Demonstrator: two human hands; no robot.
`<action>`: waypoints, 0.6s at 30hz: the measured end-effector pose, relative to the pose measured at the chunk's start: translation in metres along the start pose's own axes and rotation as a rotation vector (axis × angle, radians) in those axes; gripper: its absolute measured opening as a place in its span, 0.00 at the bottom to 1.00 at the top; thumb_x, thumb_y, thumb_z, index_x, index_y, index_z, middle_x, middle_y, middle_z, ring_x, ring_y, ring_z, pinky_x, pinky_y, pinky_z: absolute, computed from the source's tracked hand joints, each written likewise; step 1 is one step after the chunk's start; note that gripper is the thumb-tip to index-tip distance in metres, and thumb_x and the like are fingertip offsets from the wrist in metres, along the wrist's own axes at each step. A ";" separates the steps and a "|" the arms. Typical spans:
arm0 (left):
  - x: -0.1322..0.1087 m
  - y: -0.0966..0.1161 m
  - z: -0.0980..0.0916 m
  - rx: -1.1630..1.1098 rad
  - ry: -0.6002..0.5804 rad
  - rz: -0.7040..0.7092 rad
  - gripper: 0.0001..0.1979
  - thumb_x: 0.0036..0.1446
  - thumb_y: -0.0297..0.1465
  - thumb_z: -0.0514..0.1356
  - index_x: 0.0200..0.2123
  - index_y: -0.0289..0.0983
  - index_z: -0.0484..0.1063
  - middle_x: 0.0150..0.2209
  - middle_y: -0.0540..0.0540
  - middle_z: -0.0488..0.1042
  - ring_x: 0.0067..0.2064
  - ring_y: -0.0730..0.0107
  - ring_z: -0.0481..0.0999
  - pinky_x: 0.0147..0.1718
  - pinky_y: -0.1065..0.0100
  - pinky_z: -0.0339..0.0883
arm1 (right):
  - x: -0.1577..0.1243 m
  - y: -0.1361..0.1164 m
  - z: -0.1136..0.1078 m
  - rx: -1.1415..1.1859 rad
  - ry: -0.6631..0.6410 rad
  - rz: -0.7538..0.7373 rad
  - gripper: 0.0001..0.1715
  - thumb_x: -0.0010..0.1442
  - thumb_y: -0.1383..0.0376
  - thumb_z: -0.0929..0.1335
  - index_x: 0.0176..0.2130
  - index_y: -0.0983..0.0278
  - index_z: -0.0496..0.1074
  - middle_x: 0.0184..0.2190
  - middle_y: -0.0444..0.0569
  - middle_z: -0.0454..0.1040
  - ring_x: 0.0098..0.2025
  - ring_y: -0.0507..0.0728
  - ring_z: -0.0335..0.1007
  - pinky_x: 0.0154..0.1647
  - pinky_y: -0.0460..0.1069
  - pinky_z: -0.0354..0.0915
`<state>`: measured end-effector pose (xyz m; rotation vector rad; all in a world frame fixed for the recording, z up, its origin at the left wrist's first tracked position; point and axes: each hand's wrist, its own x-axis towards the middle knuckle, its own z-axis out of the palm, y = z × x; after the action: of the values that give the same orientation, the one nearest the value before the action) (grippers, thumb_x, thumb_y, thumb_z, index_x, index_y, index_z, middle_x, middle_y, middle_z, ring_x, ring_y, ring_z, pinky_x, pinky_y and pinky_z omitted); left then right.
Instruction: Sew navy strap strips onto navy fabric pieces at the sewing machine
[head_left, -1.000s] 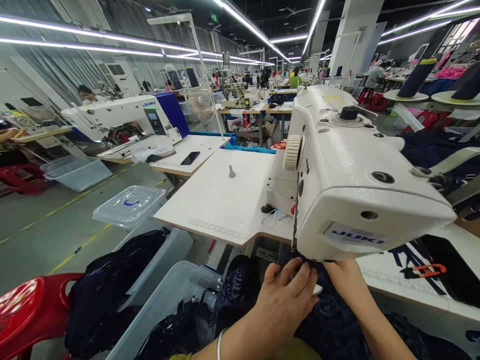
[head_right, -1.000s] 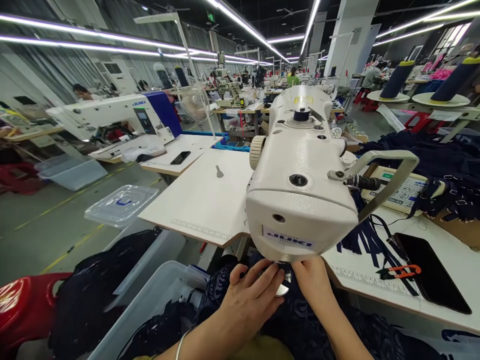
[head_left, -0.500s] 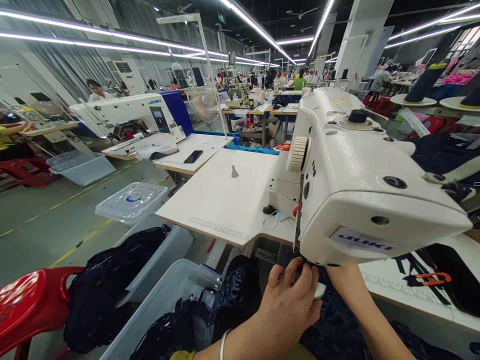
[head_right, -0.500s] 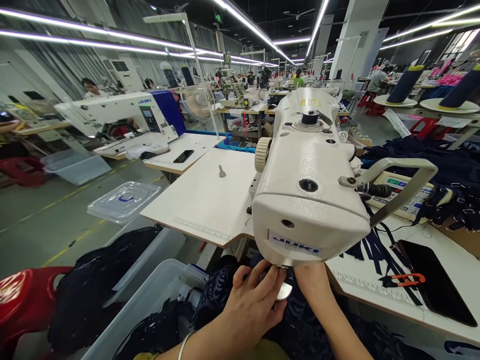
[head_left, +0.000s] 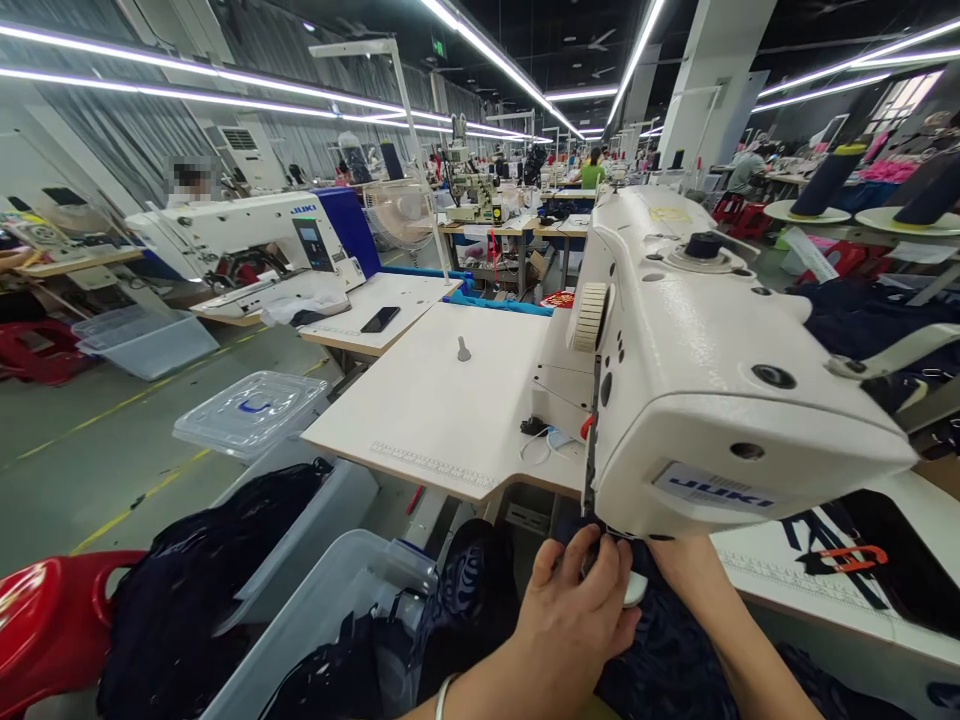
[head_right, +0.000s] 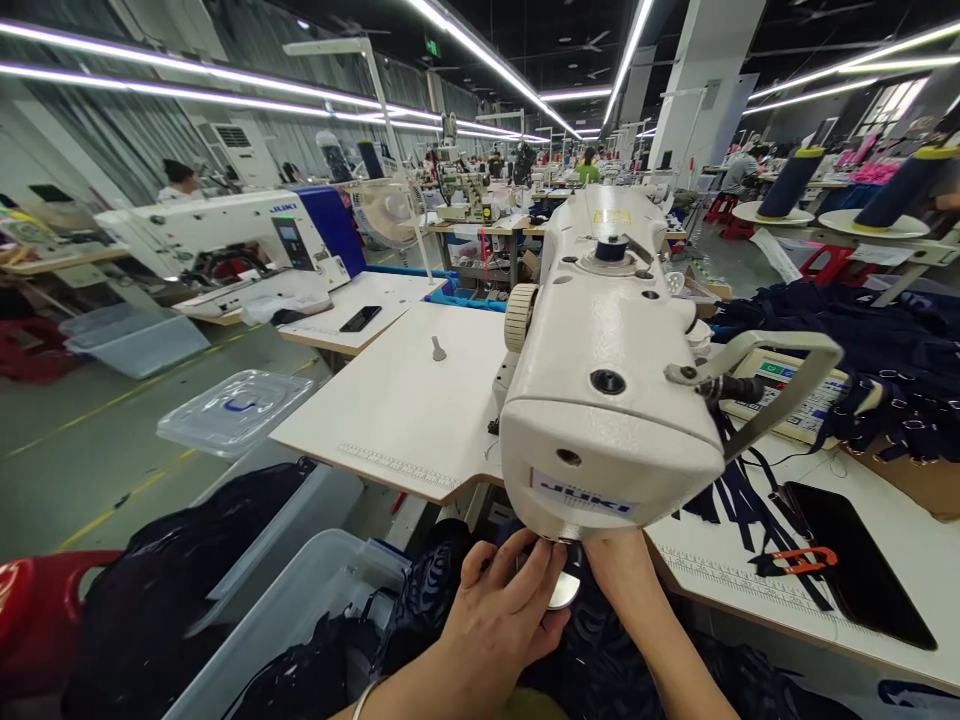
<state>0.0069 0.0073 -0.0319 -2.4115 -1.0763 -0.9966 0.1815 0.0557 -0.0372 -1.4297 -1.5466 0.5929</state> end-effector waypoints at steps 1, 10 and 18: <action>0.001 -0.001 0.000 -0.002 0.032 -0.001 0.16 0.63 0.36 0.56 0.50 0.37 0.73 0.44 0.48 0.78 0.49 0.65 0.73 0.48 0.62 0.54 | 0.001 0.000 0.000 0.015 0.000 0.008 0.09 0.51 0.59 0.65 0.25 0.55 0.75 0.27 0.52 0.79 0.43 0.70 0.74 0.46 0.64 0.69; 0.006 -0.016 0.003 -0.056 0.164 0.066 0.21 0.71 0.39 0.45 0.46 0.36 0.75 0.42 0.48 0.80 0.44 0.64 0.76 0.45 0.62 0.59 | -0.017 -0.010 0.009 0.176 0.189 0.165 0.12 0.59 0.57 0.65 0.36 0.61 0.72 0.35 0.48 0.77 0.42 0.60 0.73 0.46 0.53 0.69; -0.007 -0.017 0.012 0.025 0.032 0.116 0.18 0.70 0.38 0.48 0.53 0.38 0.71 0.45 0.46 0.78 0.48 0.62 0.76 0.46 0.64 0.64 | -0.041 0.040 0.036 0.369 0.345 0.531 0.18 0.65 0.53 0.65 0.39 0.65 0.71 0.34 0.46 0.74 0.37 0.57 0.72 0.40 0.54 0.70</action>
<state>-0.0037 0.0211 -0.0456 -2.3993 -0.9208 -0.9734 0.1674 0.0334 -0.0998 -1.5518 -0.7370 0.8410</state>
